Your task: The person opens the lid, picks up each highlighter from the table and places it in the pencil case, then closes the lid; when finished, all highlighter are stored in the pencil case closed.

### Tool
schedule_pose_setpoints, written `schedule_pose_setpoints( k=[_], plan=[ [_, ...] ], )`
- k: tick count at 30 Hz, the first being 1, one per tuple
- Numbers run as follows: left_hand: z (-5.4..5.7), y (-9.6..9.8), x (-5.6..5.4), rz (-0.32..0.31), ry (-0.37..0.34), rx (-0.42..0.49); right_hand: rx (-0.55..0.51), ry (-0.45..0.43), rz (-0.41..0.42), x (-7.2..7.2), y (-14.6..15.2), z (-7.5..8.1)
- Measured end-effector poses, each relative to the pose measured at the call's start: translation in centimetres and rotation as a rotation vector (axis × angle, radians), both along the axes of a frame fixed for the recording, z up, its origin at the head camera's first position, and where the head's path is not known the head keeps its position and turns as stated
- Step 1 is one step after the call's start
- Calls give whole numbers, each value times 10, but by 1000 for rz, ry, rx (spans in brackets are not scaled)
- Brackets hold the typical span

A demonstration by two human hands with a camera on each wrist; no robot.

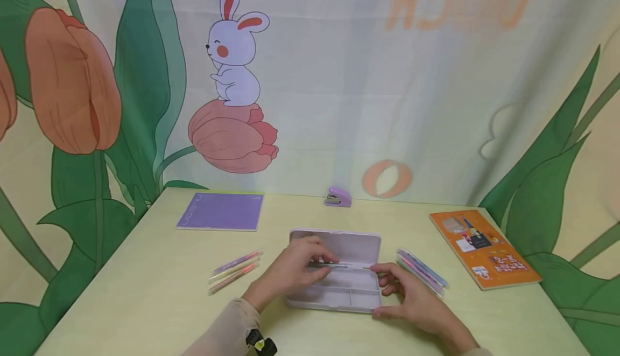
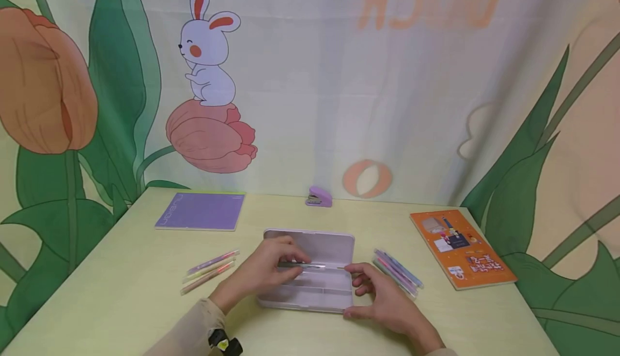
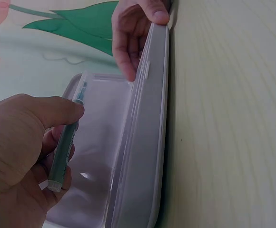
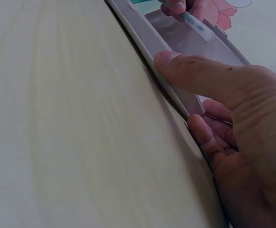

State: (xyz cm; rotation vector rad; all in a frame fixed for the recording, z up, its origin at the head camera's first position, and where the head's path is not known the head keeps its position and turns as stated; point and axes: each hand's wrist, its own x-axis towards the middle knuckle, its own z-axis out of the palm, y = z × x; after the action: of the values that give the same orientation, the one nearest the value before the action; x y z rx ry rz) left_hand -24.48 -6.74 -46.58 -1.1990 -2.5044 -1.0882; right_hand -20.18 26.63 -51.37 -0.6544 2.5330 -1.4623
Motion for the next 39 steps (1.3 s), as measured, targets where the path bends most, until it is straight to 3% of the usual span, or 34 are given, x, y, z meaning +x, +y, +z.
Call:
schedule_pose_setpoints(
  k=[4,18,25,33,39],
  plan=[
    [-2,5,1,6,-21,2,5,-3,-2,0,-1,-1],
    [-9,14,1,29,5,-31,2,-6,-4,-1,2,-2],
    [7,6,5,50,26,18,8,6,-4,-1,0,1],
    [26,-18,2,63,62,124,4,-8,-5,-2,0,0],
    [31,-49,-4,146,115,133,10,-18,-8,-3,1,0]
  ],
)
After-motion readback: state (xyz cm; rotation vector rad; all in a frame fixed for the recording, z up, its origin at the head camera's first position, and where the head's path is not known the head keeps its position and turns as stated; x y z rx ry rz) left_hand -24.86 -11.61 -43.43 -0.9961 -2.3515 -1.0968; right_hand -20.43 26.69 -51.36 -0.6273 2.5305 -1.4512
